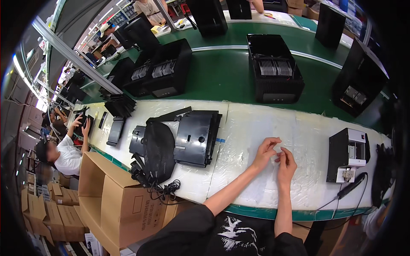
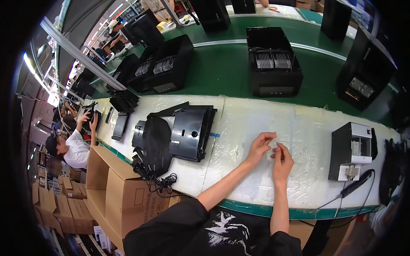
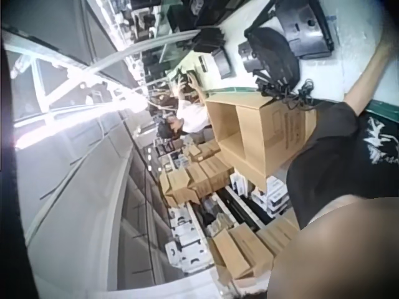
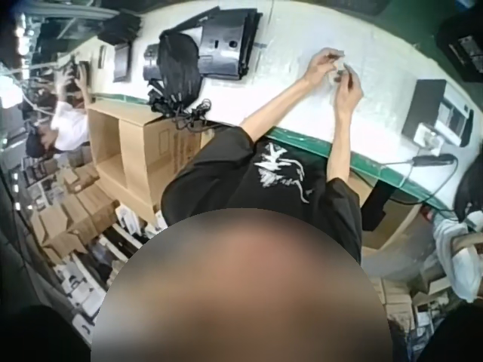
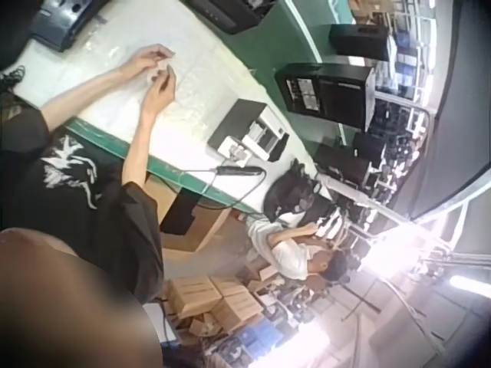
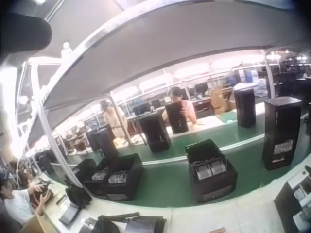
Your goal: Assembling the housing and internal components of an electronic unit using an electric screwdriver on a production line.
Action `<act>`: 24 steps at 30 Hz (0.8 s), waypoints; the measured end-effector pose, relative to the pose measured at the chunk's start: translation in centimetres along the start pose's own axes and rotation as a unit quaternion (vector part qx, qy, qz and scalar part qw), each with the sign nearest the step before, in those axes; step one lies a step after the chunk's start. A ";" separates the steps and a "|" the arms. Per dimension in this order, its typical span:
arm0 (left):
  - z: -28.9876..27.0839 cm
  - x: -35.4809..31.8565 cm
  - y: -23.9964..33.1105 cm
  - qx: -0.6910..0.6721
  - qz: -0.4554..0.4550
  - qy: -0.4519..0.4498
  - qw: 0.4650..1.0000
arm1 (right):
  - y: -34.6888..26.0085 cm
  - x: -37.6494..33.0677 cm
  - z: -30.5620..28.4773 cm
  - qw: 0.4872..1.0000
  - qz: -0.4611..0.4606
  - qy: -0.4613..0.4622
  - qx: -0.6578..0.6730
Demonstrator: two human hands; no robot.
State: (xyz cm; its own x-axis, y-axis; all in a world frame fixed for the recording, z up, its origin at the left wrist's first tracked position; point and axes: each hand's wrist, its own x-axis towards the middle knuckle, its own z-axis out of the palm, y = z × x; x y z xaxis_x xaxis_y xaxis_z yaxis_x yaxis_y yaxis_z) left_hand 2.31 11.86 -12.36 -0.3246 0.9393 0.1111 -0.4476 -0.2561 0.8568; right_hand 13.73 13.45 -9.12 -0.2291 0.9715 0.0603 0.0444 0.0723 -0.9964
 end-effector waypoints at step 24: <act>3.4 23.3 11.0 0.748 0.214 -0.067 0.624 | 1.2 0.7 0.2 0.994 -0.068 0.059 -0.069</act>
State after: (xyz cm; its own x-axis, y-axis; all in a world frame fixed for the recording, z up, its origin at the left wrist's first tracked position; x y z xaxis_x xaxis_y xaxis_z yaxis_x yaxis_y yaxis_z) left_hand -7.35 31.70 1.37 -0.0292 0.8940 0.4470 0.9684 -0.0854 0.2341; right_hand 13.38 14.21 -10.24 -0.1275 0.9696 0.2087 0.1553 0.2274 -0.9614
